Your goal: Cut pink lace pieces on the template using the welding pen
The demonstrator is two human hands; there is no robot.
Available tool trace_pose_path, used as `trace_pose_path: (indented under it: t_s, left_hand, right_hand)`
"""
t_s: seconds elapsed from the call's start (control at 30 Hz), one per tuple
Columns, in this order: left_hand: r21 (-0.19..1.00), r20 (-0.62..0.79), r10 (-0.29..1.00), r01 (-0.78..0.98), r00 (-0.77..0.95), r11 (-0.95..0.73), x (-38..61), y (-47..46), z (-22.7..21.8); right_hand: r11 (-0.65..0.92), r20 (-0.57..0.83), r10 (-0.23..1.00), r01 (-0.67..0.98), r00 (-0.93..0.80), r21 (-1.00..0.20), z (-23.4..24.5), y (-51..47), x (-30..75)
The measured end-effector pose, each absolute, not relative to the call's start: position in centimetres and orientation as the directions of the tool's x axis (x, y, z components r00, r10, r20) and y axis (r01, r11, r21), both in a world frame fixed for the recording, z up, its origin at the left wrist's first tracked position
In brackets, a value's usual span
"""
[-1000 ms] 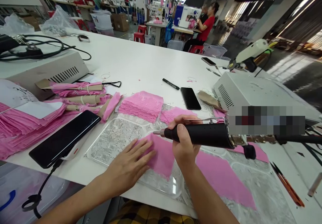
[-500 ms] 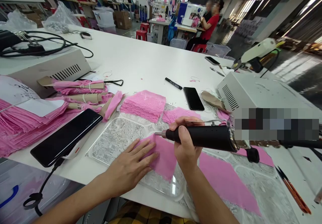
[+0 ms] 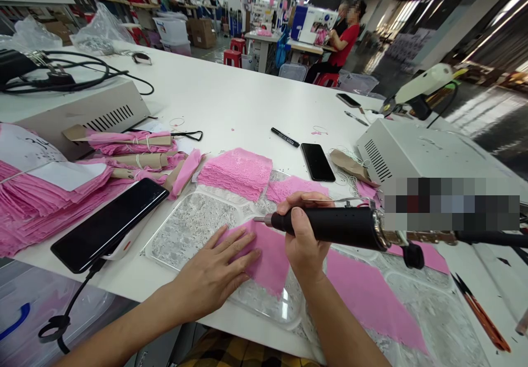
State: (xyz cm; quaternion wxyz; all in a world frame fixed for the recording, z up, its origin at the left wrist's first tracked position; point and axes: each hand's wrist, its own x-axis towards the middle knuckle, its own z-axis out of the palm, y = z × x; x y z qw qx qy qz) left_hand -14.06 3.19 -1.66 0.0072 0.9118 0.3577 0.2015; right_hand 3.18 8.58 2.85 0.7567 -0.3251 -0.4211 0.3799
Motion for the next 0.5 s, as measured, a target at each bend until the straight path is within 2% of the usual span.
trace_pose_path:
  t_s: [0.3,0.5]
  left_hand:
    - [0.16,0.355,0.654,0.646,0.668,-0.747,-14.14,3.2,-1.65]
    - [0.095,0.337,0.638,0.649,0.692,-0.755,-14.17,3.37,-1.81]
  right_hand:
    - [0.508,0.415,0.845,-0.267,0.336,-0.819,2.76,8.55,3.27]
    - [0.531,0.425,0.831,-0.282,0.36,-0.799,3.43,8.78,3.59]
